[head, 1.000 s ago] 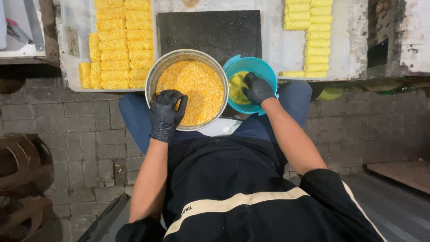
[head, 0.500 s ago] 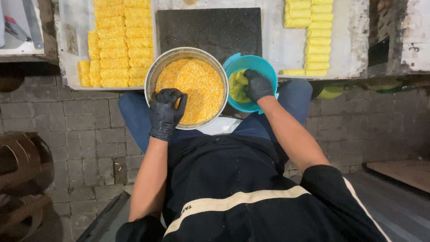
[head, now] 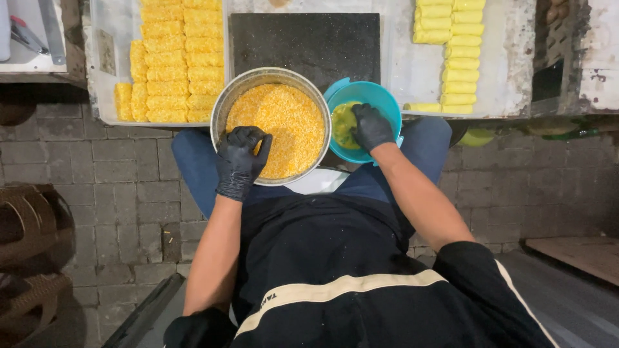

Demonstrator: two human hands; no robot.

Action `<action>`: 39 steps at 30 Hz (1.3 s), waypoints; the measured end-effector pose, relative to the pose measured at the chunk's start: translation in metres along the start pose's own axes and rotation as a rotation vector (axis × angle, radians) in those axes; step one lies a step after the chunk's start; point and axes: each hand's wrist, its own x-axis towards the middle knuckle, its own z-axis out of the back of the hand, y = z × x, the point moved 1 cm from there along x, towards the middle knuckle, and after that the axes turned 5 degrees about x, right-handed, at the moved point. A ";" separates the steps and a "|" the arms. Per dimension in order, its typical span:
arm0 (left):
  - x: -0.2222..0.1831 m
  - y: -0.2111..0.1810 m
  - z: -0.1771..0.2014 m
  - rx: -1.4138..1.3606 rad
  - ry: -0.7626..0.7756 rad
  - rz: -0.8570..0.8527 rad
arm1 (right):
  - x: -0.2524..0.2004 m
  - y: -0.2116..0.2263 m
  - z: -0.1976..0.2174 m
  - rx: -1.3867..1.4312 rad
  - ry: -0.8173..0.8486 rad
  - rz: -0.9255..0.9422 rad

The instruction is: A person wearing gloves dips rectangular pastries into a liquid wash and then coats them in breadcrumbs before placing them on a tray.

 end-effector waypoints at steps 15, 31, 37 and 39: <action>-0.003 0.001 -0.003 -0.037 0.011 -0.001 | -0.002 0.037 0.095 0.481 0.504 -0.470; -0.002 0.000 -0.001 0.026 0.018 0.010 | -0.015 -0.016 0.087 1.670 0.424 -0.238; -0.004 0.002 -0.006 -0.009 0.016 0.011 | -0.016 0.012 0.107 1.249 0.270 -0.051; -0.005 0.001 -0.006 -0.023 0.013 0.014 | -0.014 0.021 0.104 1.090 0.201 -0.011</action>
